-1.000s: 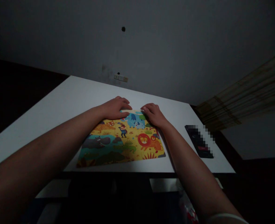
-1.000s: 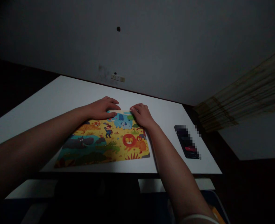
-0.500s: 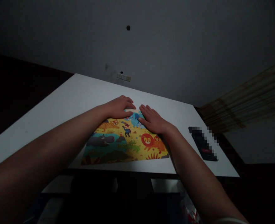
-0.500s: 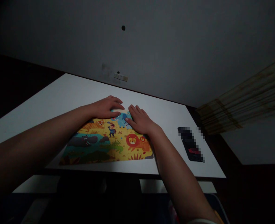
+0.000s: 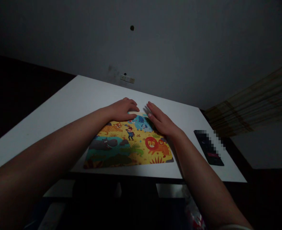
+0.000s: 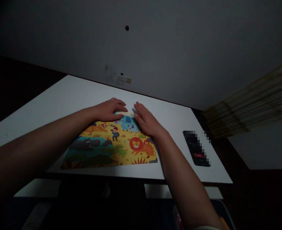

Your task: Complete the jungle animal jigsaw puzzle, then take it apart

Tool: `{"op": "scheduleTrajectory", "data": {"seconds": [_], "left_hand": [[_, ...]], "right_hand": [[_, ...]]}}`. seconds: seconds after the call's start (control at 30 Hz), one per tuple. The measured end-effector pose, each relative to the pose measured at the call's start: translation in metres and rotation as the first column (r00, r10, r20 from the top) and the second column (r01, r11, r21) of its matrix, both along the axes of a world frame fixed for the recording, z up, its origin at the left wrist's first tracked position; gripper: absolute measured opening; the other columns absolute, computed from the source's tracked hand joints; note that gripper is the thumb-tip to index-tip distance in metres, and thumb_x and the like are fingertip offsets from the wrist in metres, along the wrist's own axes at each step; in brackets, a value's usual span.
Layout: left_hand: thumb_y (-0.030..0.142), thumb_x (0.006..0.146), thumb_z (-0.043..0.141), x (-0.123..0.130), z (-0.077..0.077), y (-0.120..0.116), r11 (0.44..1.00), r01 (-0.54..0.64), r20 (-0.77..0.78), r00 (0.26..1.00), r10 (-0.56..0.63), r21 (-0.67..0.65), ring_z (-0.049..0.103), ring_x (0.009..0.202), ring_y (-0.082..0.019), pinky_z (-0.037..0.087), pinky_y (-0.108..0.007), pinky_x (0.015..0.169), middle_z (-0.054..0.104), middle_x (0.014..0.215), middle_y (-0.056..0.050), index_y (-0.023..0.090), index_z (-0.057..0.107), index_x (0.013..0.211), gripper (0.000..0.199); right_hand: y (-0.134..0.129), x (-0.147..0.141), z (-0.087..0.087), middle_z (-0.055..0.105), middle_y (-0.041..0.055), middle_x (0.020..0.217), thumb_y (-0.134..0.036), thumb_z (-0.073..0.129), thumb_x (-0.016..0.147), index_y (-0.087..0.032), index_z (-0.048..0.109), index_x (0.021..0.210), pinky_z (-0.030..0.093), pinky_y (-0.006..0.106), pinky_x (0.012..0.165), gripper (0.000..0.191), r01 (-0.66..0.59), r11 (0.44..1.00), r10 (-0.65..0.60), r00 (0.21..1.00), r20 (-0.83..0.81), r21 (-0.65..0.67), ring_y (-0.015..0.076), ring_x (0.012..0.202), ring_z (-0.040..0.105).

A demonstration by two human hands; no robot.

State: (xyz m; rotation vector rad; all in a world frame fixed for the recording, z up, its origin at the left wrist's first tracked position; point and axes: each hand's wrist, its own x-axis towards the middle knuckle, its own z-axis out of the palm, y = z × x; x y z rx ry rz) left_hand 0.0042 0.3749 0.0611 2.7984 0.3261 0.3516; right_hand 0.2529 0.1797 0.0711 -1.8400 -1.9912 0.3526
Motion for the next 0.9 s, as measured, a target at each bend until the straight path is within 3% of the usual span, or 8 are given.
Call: {"op": "scheduleTrajectory", "data": {"seconds": [0.1,0.2,0.37,0.5,0.63,0.77,0.9], "left_hand": [[0.053,0.107,0.070,0.000,0.000,0.000,1.000,0.017,0.002,1.000,-0.017,0.012,0.067,0.151,-0.041,0.049,-0.058,0.134,0.075,0.166,-0.018,0.026,0.087,0.152,0.055],[0.053,0.107,0.069,0.001,0.000,0.000,1.000,0.013,0.001,1.000,-0.013,0.014,0.067,0.152,-0.040,0.048,-0.058,0.135,0.075,0.166,-0.016,0.026,0.088,0.149,0.053],[0.053,0.108,0.069,-0.001,0.001,-0.001,1.000,0.001,-0.010,1.000,-0.001,0.001,0.066,0.154,-0.042,0.048,-0.059,0.135,0.075,0.167,-0.017,0.026,0.087,0.152,0.054],[0.053,0.108,0.069,-0.001,0.003,-0.002,1.000,-0.003,-0.010,1.000,0.003,-0.001,0.066,0.153,-0.040,0.048,-0.057,0.135,0.075,0.167,-0.016,0.026,0.087,0.151,0.054],[0.053,0.108,0.068,-0.001,0.002,0.000,1.000,0.007,-0.006,1.000,-0.007,0.009,0.067,0.152,-0.041,0.048,-0.058,0.135,0.076,0.166,-0.016,0.026,0.087,0.149,0.053],[0.054,0.109,0.065,0.000,0.000,-0.002,0.999,0.006,0.002,1.000,-0.006,0.032,0.068,0.151,-0.041,0.048,-0.057,0.134,0.075,0.165,-0.018,0.021,0.082,0.154,0.059],[0.053,0.113,0.056,0.000,-0.001,-0.002,0.981,-0.149,-0.030,0.988,0.153,0.123,0.064,0.155,-0.043,0.046,-0.059,0.136,0.072,0.168,-0.022,0.016,0.077,0.158,0.062]], "right_hand": [[0.000,-0.020,-0.007,0.021,0.0152,0.205,-0.091,0.035,0.118,-0.021,0.031,0.197,0.021,0.072,0.154,0.106,-0.030,0.994,0.043,0.991,0.124,-0.106,0.0434,0.192,0.015],[0.002,-0.036,-0.011,0.018,0.0183,0.205,-0.092,0.035,0.117,-0.019,0.027,0.198,0.018,0.073,0.154,0.110,-0.025,0.984,0.059,0.980,0.188,-0.176,0.0453,0.192,0.014],[0.003,-0.029,-0.007,0.022,0.0125,0.205,-0.098,0.041,0.113,-0.028,0.030,0.198,0.019,0.073,0.155,0.111,-0.040,0.977,0.060,0.994,0.093,-0.211,0.0438,0.192,0.017],[0.003,-0.003,-0.004,0.024,0.0044,0.206,-0.090,0.022,0.119,-0.033,0.029,0.199,0.020,0.066,0.156,0.098,0.054,0.995,-0.060,0.996,-0.066,-0.085,0.0352,0.192,0.018],[0.004,0.006,-0.004,0.015,0.0057,0.208,-0.090,0.020,0.119,-0.030,0.014,0.201,0.015,0.069,0.157,0.102,0.150,0.984,-0.145,0.987,-0.063,0.094,0.0362,0.194,0.009],[0.007,-0.021,-0.009,0.014,0.0116,0.208,-0.092,0.026,0.118,-0.027,0.014,0.201,0.018,0.070,0.155,0.106,-0.001,1.000,-0.001,0.998,0.059,0.025,0.0387,0.193,0.009],[0.009,-0.048,-0.014,0.028,0.0170,0.204,-0.088,0.037,0.119,-0.023,0.032,0.197,0.023,0.072,0.154,0.101,-0.085,0.992,0.099,0.982,0.162,-0.089,0.0444,0.190,0.024]]}}
